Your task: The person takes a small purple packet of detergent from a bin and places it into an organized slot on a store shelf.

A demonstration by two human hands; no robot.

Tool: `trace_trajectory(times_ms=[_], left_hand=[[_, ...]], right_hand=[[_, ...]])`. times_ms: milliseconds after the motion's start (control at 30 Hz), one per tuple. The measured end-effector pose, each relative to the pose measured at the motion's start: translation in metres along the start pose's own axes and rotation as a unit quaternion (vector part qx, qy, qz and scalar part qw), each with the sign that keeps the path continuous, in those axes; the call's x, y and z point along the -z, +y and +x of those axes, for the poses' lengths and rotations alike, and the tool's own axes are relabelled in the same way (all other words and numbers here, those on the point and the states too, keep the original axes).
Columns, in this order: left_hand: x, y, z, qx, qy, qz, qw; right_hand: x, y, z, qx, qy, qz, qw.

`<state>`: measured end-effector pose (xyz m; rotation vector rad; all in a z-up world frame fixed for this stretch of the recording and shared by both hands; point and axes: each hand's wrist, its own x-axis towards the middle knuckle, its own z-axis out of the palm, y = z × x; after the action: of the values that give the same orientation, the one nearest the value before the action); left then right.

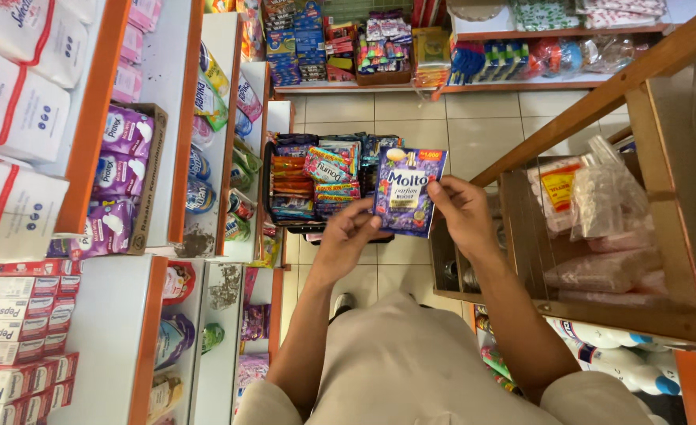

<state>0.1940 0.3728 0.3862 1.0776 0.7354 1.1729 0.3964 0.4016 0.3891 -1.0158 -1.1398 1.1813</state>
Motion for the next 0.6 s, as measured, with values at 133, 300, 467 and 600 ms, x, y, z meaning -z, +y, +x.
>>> trace_trajectory(times_ms=[133, 300, 467, 600], left_hand=[[0.008, -0.006, -0.005, -0.002, 0.013, 0.000, 1.000], [0.017, -0.003, -0.006, 0.003, 0.048, 0.008, 0.999], [0.028, 0.006, -0.006, -0.002, 0.071, 0.001, 0.997], [0.039, 0.001, -0.005, -0.005, 0.081, -0.023, 0.996]], right_hand=[[0.007, 0.016, 0.004, 0.004, -0.011, 0.010, 1.000], [-0.017, -0.005, 0.000, -0.006, -0.007, 0.032, 0.999], [-0.037, -0.007, -0.001, -0.001, -0.015, 0.052, 0.999], [-0.051, -0.004, -0.004, 0.016, -0.010, 0.050, 0.999]])
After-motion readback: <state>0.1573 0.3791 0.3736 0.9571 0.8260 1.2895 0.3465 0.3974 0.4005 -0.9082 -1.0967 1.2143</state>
